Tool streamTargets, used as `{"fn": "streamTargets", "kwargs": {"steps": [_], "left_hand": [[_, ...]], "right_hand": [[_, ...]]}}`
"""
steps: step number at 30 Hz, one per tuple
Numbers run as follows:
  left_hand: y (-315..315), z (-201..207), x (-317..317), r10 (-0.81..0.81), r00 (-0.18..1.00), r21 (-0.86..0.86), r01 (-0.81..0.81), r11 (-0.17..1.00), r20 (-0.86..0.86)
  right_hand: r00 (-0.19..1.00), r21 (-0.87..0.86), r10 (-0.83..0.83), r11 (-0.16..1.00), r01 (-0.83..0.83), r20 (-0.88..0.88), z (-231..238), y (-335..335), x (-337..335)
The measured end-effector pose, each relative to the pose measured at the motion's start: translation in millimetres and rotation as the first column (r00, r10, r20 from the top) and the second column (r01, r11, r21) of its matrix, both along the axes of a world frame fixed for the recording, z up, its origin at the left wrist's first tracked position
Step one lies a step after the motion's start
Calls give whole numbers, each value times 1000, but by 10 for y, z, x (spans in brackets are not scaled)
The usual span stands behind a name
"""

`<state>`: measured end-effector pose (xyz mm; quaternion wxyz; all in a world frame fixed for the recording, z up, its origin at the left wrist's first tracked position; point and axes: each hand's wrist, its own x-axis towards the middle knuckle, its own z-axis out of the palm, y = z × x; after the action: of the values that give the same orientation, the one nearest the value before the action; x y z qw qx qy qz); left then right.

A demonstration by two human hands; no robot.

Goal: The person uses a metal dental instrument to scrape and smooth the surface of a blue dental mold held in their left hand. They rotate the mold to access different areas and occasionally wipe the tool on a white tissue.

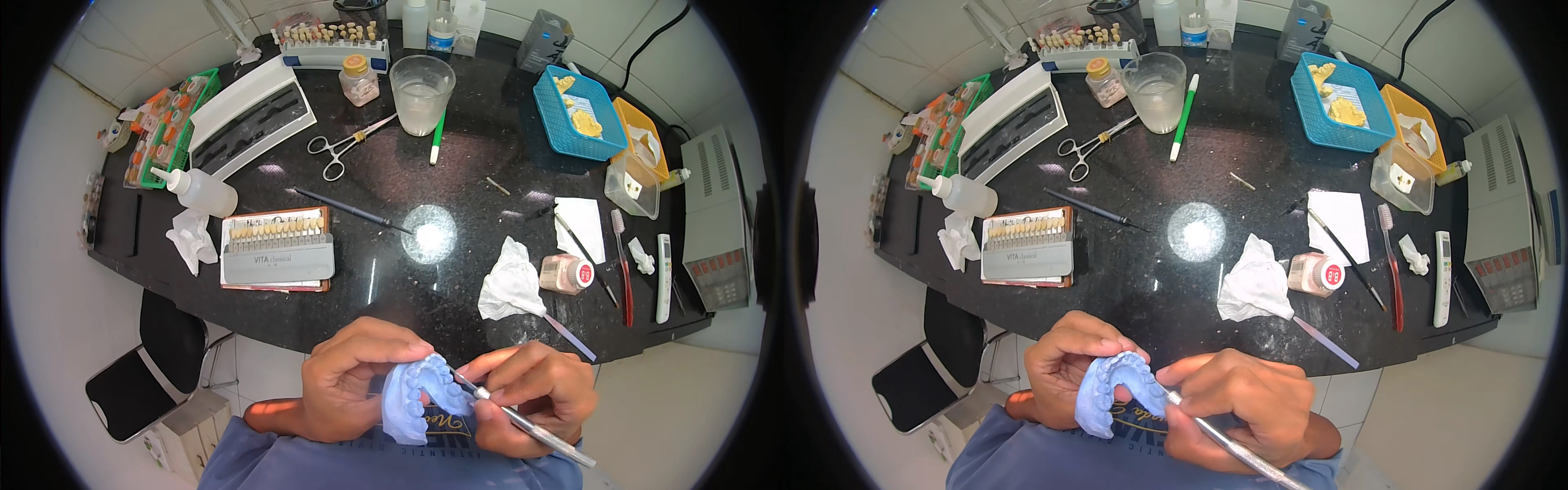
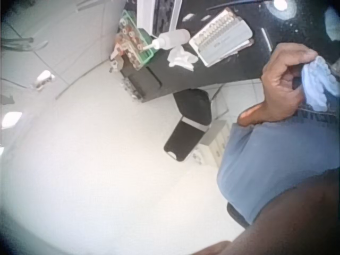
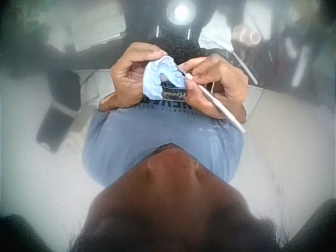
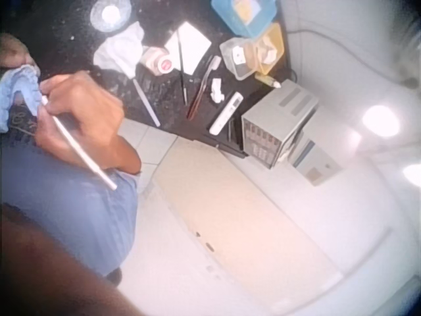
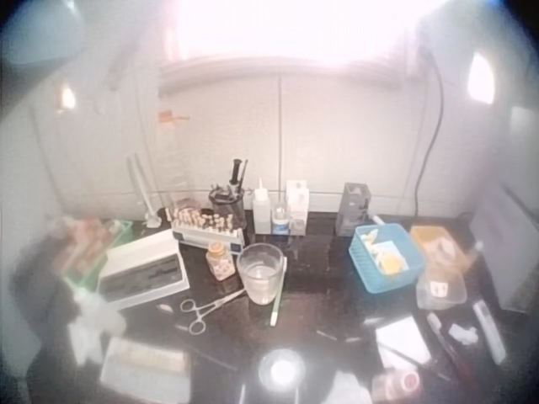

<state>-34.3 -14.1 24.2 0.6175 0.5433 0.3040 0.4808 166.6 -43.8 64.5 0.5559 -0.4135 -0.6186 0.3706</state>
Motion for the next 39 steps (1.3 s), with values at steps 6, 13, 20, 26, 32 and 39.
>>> {"fn": "streamTargets", "kwargs": {"steps": [6,13,20,26,32,39], "left_hand": [[43,-83,22,34,999,115,-35,993,17],[42,-81,7,54,998,162,-49,986,-26],[47,-76,5,62,997,195,-53,979,-38],[80,-133,-34,50,989,291,-7,957,-143],[38,-70,6,70,994,192,-53,980,-84],[20,-89,1,88,989,210,-61,976,-122]], "right_hand": [[985,49,91,994,-99,148,-25,84,38],[984,47,37,998,-46,174,-61,104,-21],[981,78,47,995,-62,189,-65,101,-11],[983,25,35,999,-40,182,-56,65,-20],[953,37,75,995,-89,293,-20,84,29],[904,-47,222,974,-220,365,61,146,119]]}}
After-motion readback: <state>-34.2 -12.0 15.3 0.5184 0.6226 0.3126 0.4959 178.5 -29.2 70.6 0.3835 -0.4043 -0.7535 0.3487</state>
